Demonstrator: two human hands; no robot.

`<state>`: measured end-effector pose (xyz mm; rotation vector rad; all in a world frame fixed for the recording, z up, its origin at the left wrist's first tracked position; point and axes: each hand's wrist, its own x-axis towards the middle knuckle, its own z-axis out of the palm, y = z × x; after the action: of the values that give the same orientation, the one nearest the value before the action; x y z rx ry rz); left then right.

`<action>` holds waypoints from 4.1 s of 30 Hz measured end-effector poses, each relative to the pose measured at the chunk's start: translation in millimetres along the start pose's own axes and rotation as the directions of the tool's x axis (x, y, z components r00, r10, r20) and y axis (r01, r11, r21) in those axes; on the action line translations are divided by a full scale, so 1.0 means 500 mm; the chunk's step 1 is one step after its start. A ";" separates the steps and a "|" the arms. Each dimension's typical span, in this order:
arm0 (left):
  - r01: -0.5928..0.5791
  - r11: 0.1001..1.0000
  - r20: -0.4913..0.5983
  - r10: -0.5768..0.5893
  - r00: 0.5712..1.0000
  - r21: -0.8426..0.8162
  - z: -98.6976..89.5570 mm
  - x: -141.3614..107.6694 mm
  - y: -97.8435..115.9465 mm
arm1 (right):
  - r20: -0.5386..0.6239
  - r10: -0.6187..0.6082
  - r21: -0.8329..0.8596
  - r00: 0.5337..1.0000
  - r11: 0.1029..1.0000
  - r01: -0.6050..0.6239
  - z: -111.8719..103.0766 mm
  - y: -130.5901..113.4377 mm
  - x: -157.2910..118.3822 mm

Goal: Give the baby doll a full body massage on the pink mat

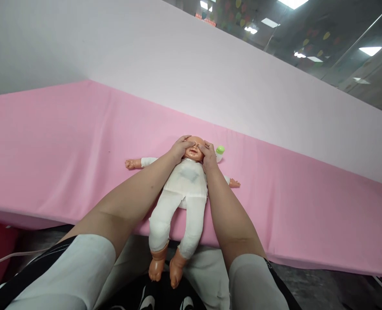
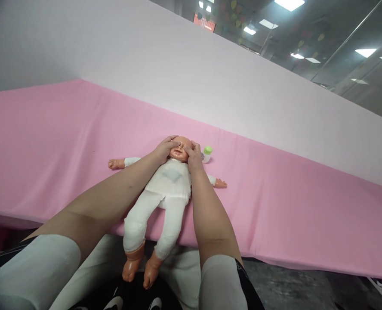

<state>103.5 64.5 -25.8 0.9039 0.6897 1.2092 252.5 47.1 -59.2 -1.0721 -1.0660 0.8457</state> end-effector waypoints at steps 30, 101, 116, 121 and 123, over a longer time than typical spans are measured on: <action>-0.045 0.999 -0.018 0.045 0.999 0.022 -0.002 -0.004 -0.004 | -0.048 0.041 -0.005 0.998 0.999 -0.042 0.006 -0.025 -0.008; -0.251 0.589 0.092 0.287 0.954 0.768 -0.048 -0.080 0.022 | 0.092 -0.091 -0.614 0.992 0.779 0.128 -0.030 -0.095 -0.094; -0.279 0.582 0.114 0.305 0.946 0.764 -0.074 -0.047 -0.004 | 0.099 -0.129 -0.610 0.987 0.776 0.162 -0.036 -0.086 -0.088; -0.296 0.519 0.152 0.303 0.941 0.801 -0.059 -0.069 0.014 | 0.038 -0.063 -0.682 0.997 0.728 0.072 -0.024 -0.106 -0.097; -0.291 0.521 0.145 0.302 0.942 0.802 -0.057 -0.069 0.015 | 0.026 -0.059 -0.688 0.998 0.723 0.060 -0.022 -0.104 -0.096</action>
<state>67.7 37.8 -33.9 1.8713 1.1875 1.1752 251.5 -14.6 -22.7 -1.6468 -1.4640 0.3760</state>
